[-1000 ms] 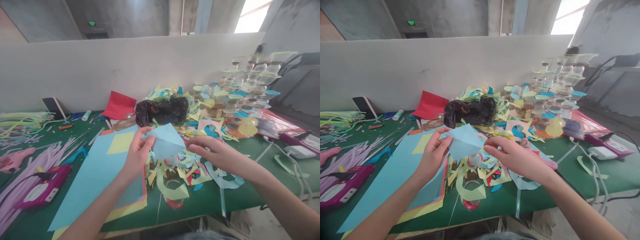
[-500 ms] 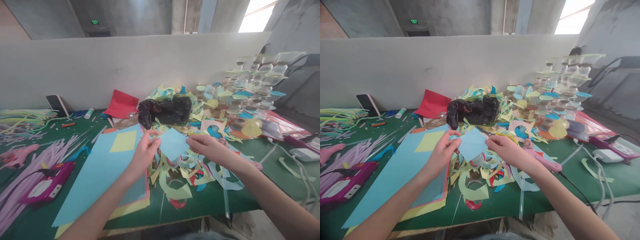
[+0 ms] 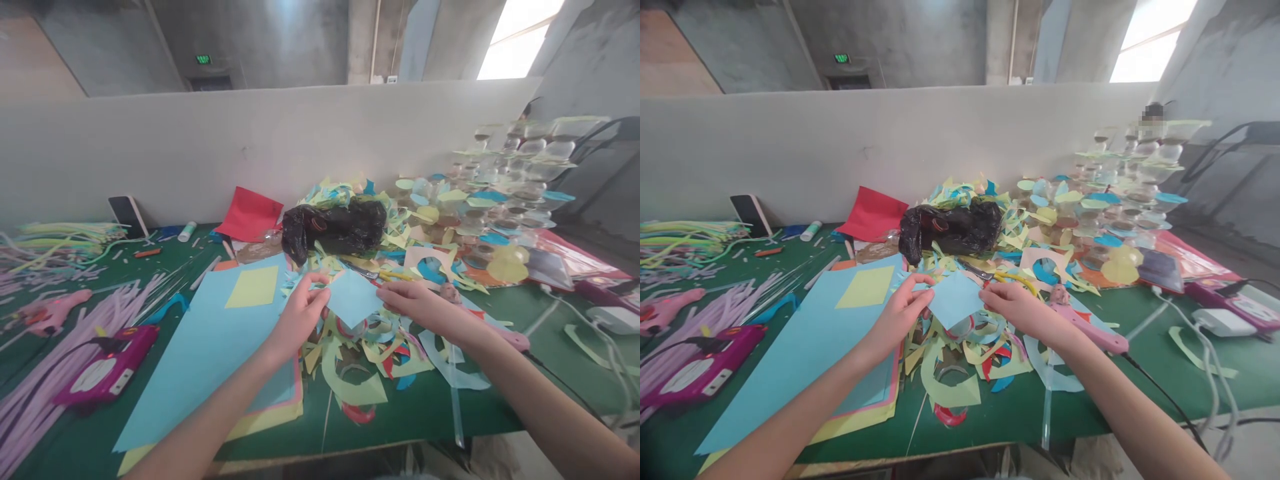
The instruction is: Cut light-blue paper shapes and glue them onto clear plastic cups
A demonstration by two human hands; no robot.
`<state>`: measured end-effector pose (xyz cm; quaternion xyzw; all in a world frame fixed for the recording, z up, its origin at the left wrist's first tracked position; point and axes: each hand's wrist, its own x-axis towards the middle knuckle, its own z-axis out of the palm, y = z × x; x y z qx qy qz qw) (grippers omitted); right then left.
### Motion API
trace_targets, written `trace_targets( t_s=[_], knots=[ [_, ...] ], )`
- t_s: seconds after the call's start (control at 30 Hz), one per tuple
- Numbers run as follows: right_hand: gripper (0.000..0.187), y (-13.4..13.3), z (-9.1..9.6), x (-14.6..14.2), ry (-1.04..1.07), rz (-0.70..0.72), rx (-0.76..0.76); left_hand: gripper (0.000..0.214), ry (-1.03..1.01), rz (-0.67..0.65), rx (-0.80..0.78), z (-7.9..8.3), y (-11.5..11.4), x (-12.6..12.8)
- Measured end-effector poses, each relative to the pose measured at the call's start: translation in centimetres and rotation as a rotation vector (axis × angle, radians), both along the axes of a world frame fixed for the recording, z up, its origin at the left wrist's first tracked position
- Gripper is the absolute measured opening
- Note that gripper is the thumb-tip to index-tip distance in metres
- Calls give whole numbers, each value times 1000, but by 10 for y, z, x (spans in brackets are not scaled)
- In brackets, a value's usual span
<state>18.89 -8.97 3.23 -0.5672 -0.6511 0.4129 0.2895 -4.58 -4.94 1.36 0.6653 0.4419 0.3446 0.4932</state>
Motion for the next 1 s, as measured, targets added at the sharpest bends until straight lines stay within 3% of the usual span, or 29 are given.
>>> trace_targets(
  t_s=[0.23,0.3,0.37,0.47,0.57,0.63,0.73,1.0],
  knots=[
    [47,2,-3,3,-41,16,37,19,6,2,-10,0,-1,2],
    [46,2,-4,3,-114,-36,82,20,4,10,-8,1,-1,1],
    [40,0,-4,1,-191,-167,208,22,2,27,-6,3,-2,0],
    [30,-5,0,-3,-279,-329,529,25,-5,47,-28,4,-2,0],
    [34,-9,7,-11,-356,-201,770,26,-25,39,-68,3,-1,1],
    [38,-7,9,-16,-416,-54,829,26,-34,40,-69,3,-1,2],
    [41,0,6,-19,-505,73,801,26,-32,45,-49,2,0,1],
    [43,7,-10,-15,-514,124,742,27,-21,22,10,-1,-1,1]
  ],
)
